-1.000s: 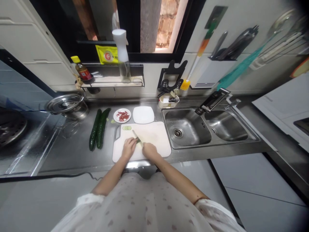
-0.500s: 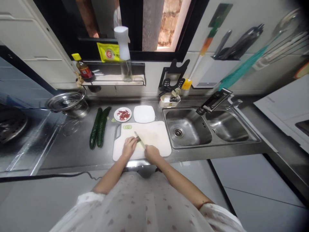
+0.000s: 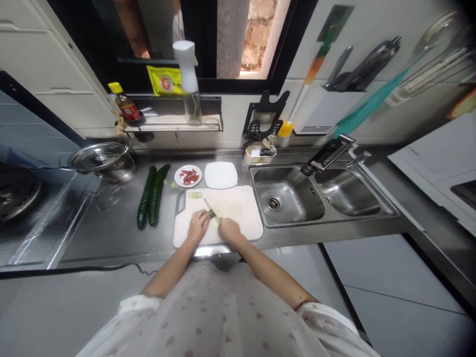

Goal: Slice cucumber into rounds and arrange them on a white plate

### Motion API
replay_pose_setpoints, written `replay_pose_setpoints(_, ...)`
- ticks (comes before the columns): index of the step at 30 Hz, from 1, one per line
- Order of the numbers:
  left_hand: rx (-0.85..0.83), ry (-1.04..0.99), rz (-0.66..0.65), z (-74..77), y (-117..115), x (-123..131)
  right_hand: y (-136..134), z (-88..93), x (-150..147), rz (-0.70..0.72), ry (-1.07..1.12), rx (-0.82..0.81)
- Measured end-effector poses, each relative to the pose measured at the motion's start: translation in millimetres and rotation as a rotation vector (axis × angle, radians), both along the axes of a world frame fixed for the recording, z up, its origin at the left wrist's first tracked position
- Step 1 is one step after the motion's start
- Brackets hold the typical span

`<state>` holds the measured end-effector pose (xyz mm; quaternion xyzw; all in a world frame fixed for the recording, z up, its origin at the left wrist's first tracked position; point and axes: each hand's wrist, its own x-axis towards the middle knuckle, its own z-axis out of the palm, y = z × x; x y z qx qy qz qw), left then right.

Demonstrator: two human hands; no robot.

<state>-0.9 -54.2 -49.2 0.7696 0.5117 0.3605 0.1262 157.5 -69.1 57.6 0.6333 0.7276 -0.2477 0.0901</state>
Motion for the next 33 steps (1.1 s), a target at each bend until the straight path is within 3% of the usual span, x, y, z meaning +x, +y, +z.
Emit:
replay_pose_setpoints(7,-0.012,-0.012,0.007,-0.9,0,0,-13,1.7,10,0.004,-0.016,-0.028)
replay_pose_setpoints(19,0.0,-0.005,-0.002,-0.2,0,0,5,-13.1,-4,-0.015,0.012,0.016)
replay_pose_setpoints(33,-0.012,-0.002,0.008,-2.0,1,0,-8,-4.5,7,-0.011,-0.013,-0.042)
